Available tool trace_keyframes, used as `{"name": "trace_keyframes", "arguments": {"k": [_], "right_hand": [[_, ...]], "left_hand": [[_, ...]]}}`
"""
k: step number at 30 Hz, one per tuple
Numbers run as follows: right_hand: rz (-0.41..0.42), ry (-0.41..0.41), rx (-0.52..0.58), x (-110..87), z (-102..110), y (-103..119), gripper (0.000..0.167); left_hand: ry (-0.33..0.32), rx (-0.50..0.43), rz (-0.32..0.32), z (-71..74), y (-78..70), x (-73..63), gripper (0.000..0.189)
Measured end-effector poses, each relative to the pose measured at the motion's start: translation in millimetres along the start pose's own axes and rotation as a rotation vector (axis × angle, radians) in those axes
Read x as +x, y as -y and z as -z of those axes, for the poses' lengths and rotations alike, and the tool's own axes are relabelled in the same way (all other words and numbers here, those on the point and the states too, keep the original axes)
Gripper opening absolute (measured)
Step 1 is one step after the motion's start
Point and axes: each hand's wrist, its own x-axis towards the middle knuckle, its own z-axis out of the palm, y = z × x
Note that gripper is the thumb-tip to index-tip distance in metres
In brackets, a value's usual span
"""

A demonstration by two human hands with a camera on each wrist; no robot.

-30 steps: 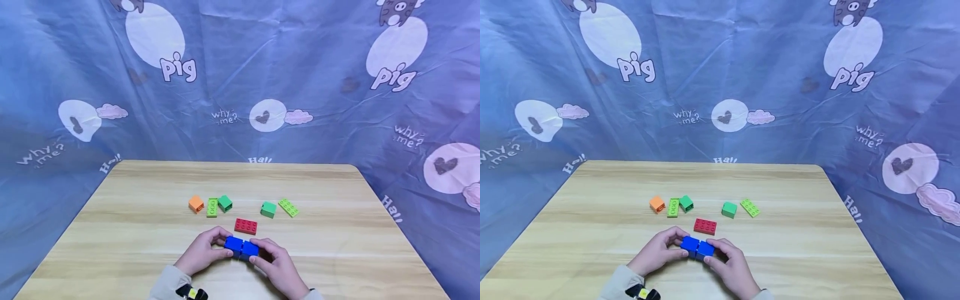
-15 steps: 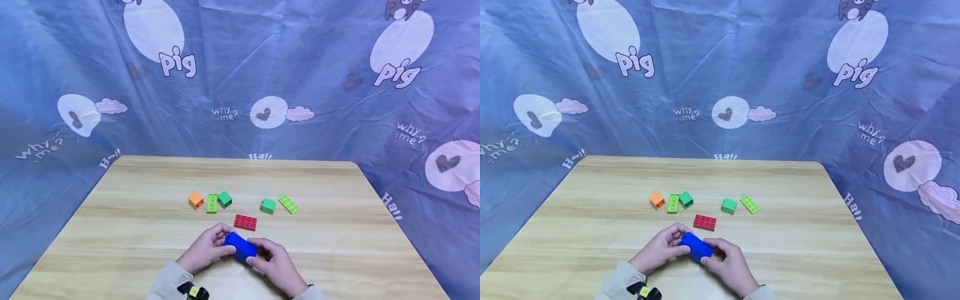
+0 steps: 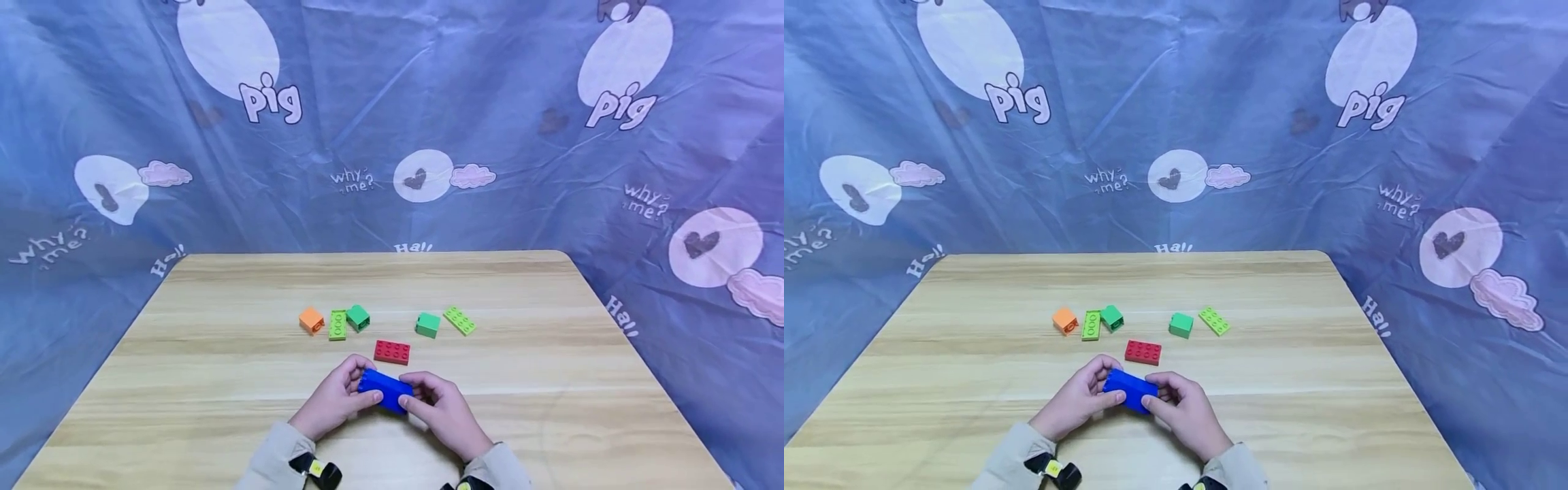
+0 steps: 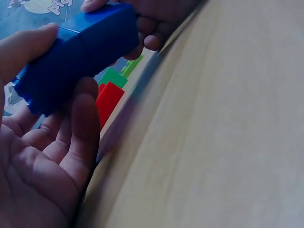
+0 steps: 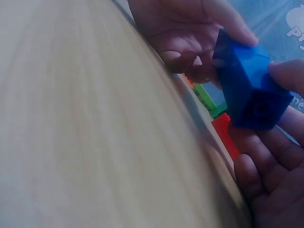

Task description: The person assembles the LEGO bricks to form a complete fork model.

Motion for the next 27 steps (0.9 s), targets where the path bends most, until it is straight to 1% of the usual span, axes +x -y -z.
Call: {"name": "trace_keyframes", "arguments": {"k": [6,10,14,17,20,23,27], "right_hand": [[-0.006,0.017,0.012,-1.1,1.1,-0.5,0.032],[-0.002,0.017,0.017,-1.5,2.3,-1.7,0.032],[0.017,0.022,0.019,0.5,3.4,-2.5,0.033],[0.023,0.036,0.021,2.1,3.9,-3.4,0.034],[0.019,0.042,0.032,2.4,4.6,-4.1,0.034],[0.006,0.032,0.075,2.0,5.7,-3.1,0.035],[-0.007,0.003,0.169,2.2,9.5,-0.5,0.037]], "left_hand": [[-0.074,0.029,0.021,-2.7,0.7,-3.0,0.046],[-0.096,0.032,0.007,-2.0,1.2,-2.9,0.046],[-0.095,0.025,-0.009,-0.6,2.0,-1.7,0.048],[-0.078,0.022,0.004,-0.3,2.0,-3.0,0.053],[-0.053,0.039,0.019,-1.4,1.7,-4.2,0.053],[-0.056,0.056,0.028,-2.7,0.9,-4.7,0.050],[-0.087,0.053,0.032,-3.9,-0.7,-3.3,0.049]]}}
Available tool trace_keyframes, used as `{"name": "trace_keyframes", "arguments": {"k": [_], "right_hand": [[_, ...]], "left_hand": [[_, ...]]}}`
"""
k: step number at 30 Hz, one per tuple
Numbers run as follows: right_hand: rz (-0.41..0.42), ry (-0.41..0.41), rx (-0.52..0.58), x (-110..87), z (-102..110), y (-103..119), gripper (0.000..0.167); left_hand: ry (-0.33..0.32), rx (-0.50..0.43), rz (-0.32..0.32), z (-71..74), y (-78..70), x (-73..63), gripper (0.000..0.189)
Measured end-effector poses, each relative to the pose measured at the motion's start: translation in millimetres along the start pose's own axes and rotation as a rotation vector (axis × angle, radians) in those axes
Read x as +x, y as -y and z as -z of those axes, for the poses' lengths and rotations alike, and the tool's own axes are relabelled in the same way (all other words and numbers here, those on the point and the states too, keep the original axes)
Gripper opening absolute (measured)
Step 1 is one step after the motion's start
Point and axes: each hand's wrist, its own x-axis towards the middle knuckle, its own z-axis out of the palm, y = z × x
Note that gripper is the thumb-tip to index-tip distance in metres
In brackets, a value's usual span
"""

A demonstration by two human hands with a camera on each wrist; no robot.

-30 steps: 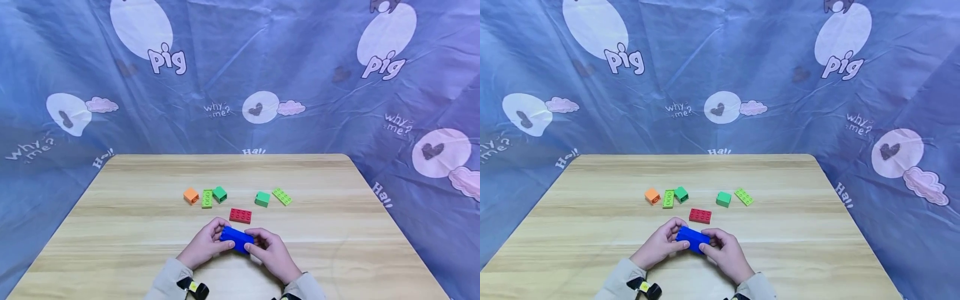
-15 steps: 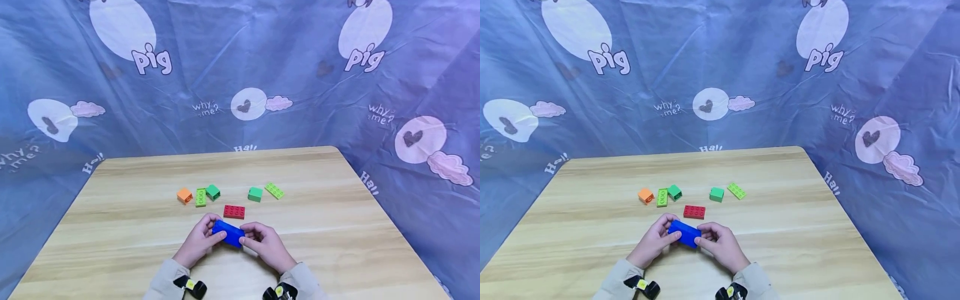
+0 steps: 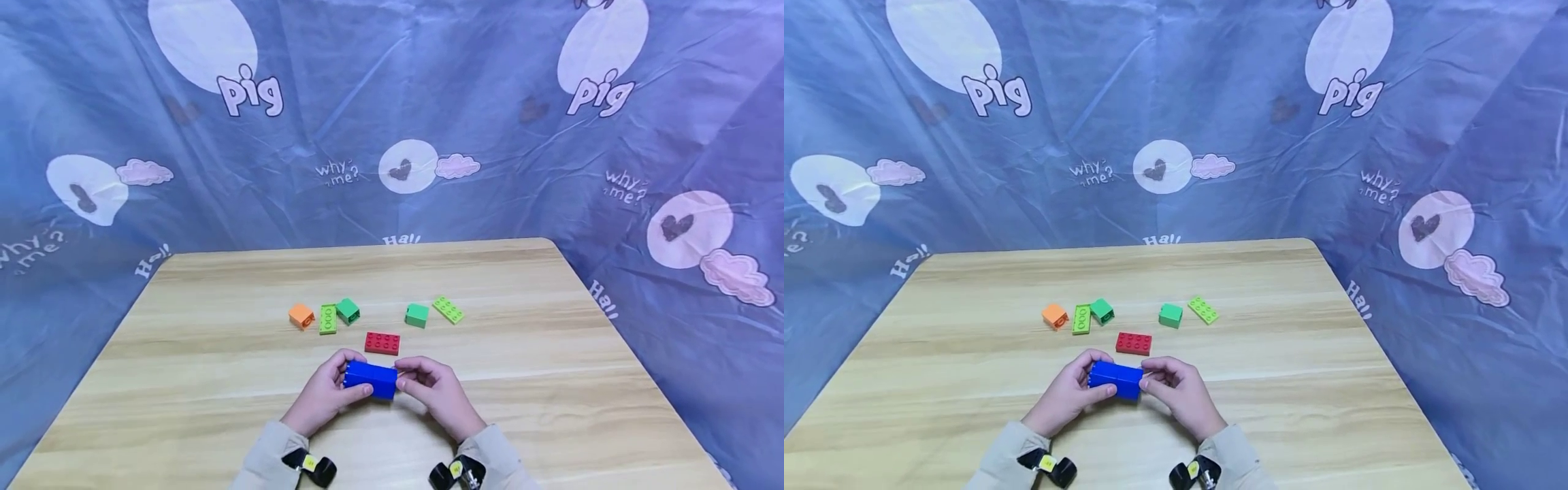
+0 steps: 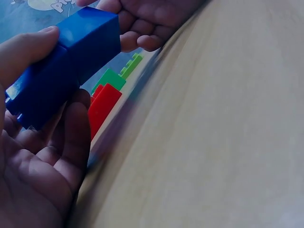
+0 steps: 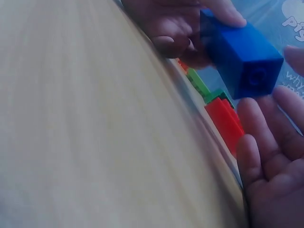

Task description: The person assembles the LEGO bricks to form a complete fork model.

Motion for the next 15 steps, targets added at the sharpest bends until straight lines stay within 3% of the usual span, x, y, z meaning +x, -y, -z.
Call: {"name": "trace_keyframes", "arguments": {"k": [9,15], "right_hand": [[0.042,-0.087,0.027,10.0,8,1,0.039],[0.034,-0.233,0.031,21.0,11,1,0.036]], "left_hand": [[-0.037,-0.022,0.000,-0.4,-2.0,2.6,0.046],[-0.041,-0.026,0.013,1.3,-2.9,0.1,0.046]]}}
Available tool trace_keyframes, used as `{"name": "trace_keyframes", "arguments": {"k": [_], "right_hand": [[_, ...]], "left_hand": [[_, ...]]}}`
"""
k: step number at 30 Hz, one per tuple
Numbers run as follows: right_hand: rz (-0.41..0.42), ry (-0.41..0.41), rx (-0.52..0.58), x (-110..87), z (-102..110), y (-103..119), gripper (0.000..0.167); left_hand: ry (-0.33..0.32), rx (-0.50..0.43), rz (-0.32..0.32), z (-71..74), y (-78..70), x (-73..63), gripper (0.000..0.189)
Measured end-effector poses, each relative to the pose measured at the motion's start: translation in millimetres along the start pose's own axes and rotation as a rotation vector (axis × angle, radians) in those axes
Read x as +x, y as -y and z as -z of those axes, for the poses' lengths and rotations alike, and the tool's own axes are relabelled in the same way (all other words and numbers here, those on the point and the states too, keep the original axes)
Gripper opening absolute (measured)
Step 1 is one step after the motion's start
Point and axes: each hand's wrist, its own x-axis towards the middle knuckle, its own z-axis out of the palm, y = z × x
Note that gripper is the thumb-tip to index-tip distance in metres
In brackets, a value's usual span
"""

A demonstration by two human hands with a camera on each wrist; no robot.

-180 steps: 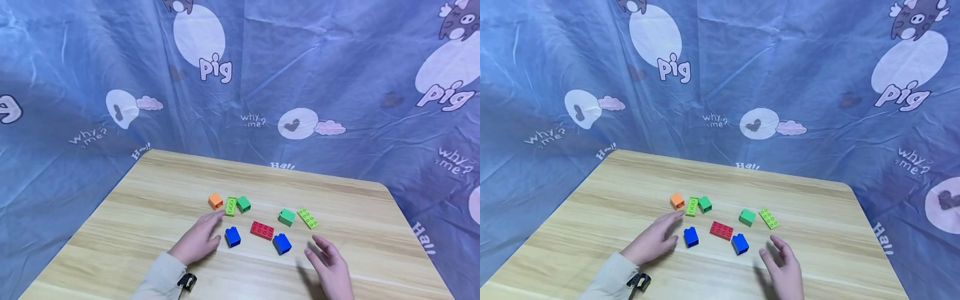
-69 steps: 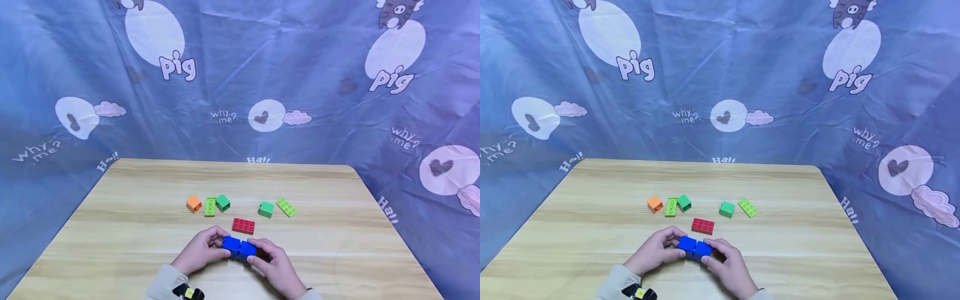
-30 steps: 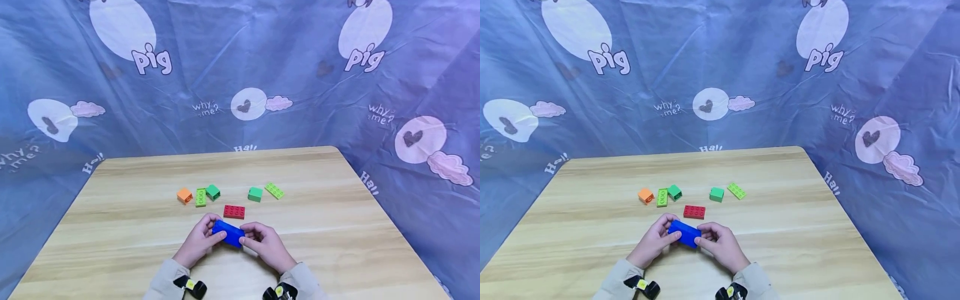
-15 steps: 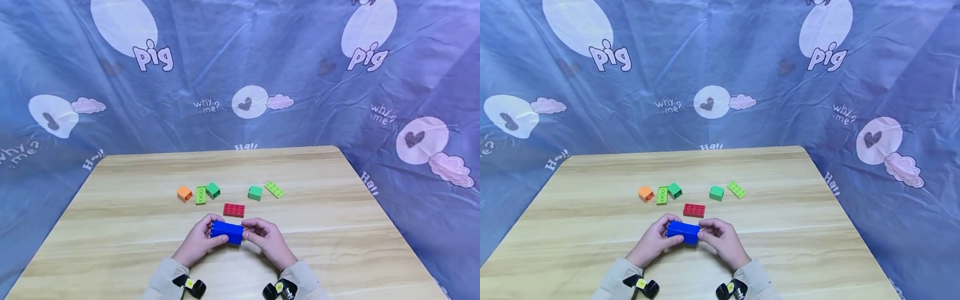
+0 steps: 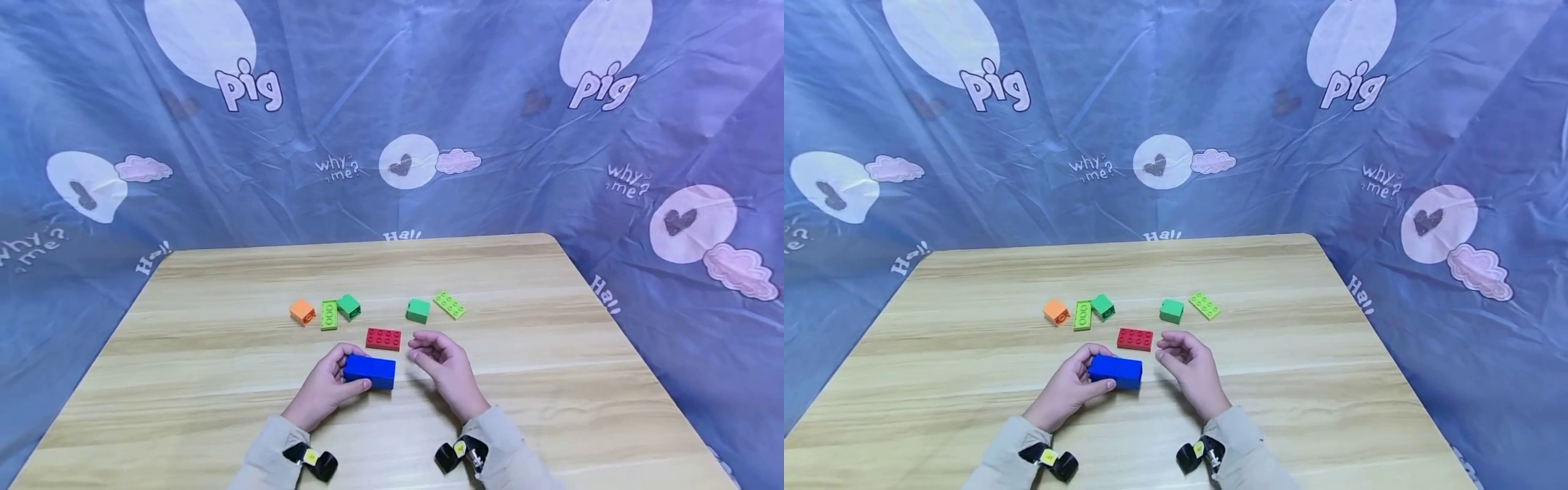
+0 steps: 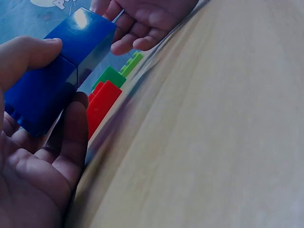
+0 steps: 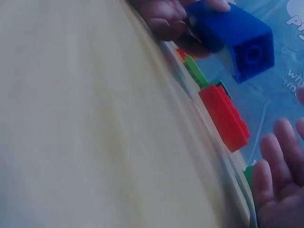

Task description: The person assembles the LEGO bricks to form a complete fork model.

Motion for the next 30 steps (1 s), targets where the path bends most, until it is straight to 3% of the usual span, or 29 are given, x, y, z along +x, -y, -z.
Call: {"name": "trace_keyframes", "arguments": {"k": [6,11,21,25,30], "right_hand": [[0.012,-0.099,-0.051,19.2,4,2,0.037],[-0.001,-0.152,-0.063,33.1,14,1,0.040],[-0.004,-0.179,-0.070,41.0,24,3,0.039],[0.004,-0.044,-0.091,29.6,16,6,0.037],[0.125,0.220,-0.250,12.4,-1,16,0.039]], "left_hand": [[-0.015,0.008,-0.006,3.5,0.6,-1.3,0.052],[0.009,0.028,-0.011,4.4,3.3,0.5,0.053],[-0.019,0.007,-0.030,3.2,3.0,2.9,0.054],[-0.026,-0.012,-0.035,2.7,2.1,1.6,0.053],[-0.031,0.002,-0.054,2.4,1.6,2.1,0.052]]}}
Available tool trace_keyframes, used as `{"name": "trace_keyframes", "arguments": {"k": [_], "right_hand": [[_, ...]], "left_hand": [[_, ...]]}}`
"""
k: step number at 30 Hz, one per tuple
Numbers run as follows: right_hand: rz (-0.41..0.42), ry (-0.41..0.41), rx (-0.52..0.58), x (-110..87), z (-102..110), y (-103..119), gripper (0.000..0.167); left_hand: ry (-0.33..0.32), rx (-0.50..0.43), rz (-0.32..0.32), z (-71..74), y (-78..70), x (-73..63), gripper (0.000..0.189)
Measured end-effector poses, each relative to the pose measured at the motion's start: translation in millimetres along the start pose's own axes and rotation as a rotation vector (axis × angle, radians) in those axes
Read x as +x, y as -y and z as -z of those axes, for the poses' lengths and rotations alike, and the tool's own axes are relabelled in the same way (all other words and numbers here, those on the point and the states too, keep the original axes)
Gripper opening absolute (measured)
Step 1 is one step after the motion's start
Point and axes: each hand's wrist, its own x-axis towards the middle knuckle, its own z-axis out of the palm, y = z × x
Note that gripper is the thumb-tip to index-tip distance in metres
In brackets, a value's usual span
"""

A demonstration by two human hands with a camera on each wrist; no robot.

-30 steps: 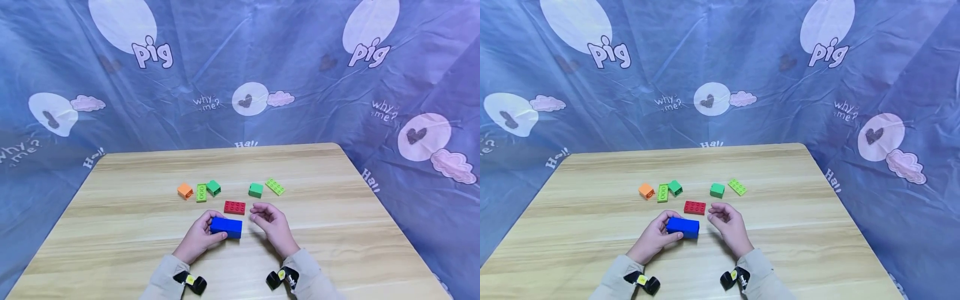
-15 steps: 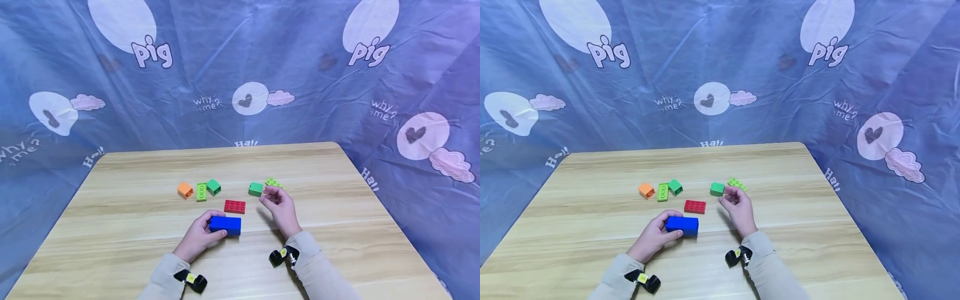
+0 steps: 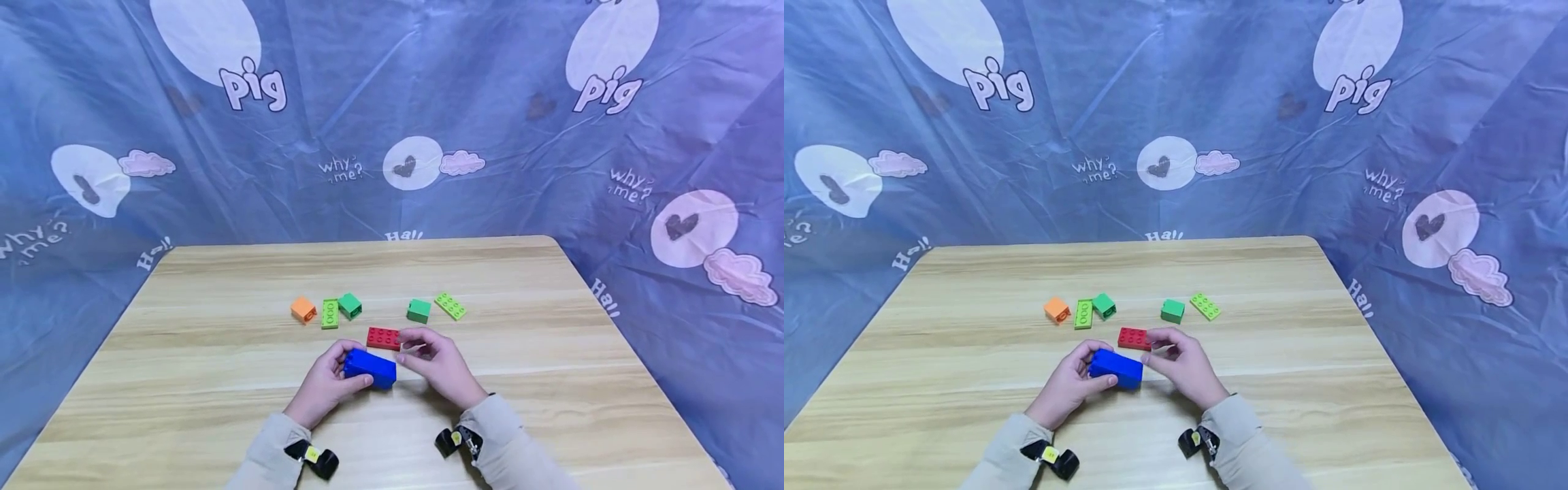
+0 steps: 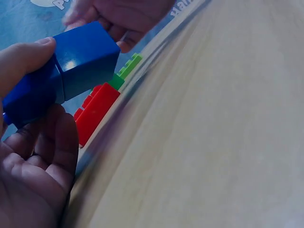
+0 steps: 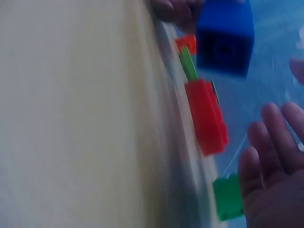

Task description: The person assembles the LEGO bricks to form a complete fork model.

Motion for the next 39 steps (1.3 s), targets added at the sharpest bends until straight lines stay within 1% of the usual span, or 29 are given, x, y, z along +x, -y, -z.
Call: {"name": "trace_keyframes", "arguments": {"k": [3,7,13,18,22,27,29,33,35,39], "right_hand": [[0.048,0.083,-0.068,-4.0,-9,7,0.042],[0.056,0.135,-0.147,-7.9,-18,13,0.044],[0.055,0.145,-0.219,-10.7,-24,16,0.042],[0.037,0.147,-0.273,-11.0,-25,17,0.040],[0.021,0.161,-0.295,-10.8,-25,15,0.036],[0.014,0.175,-0.270,-10.4,-23,9,0.046],[0.014,0.168,-0.247,-10.7,-21,7,0.048],[-0.011,0.119,-0.176,-12.6,-15,1,0.042],[-0.033,0.077,-0.127,-13.6,-12,-2,0.039],[-0.080,-0.048,-0.041,-15.4,-3,-9,0.039]], "left_hand": [[0.015,0.009,-0.009,0.4,1.1,2.5,0.051],[0.045,0.015,-0.035,0.2,2.2,5.2,0.049],[0.094,0.035,-0.074,-1.0,2.2,5.7,0.049],[0.112,0.048,-0.098,-1.8,2.7,5.3,0.050],[0.126,0.032,-0.081,-2.3,2.2,5.0,0.057],[0.106,0.015,-0.041,-1.6,0.3,4.5,0.066],[0.098,0.021,-0.033,-1.3,-0.1,4.9,0.068],[0.091,0.033,-0.025,-1.2,0.6,6.0,0.069],[0.077,0.028,-0.016,-0.9,1.3,5.7,0.067],[0.047,0.008,-0.003,-0.7,2.8,5.9,0.058]]}}
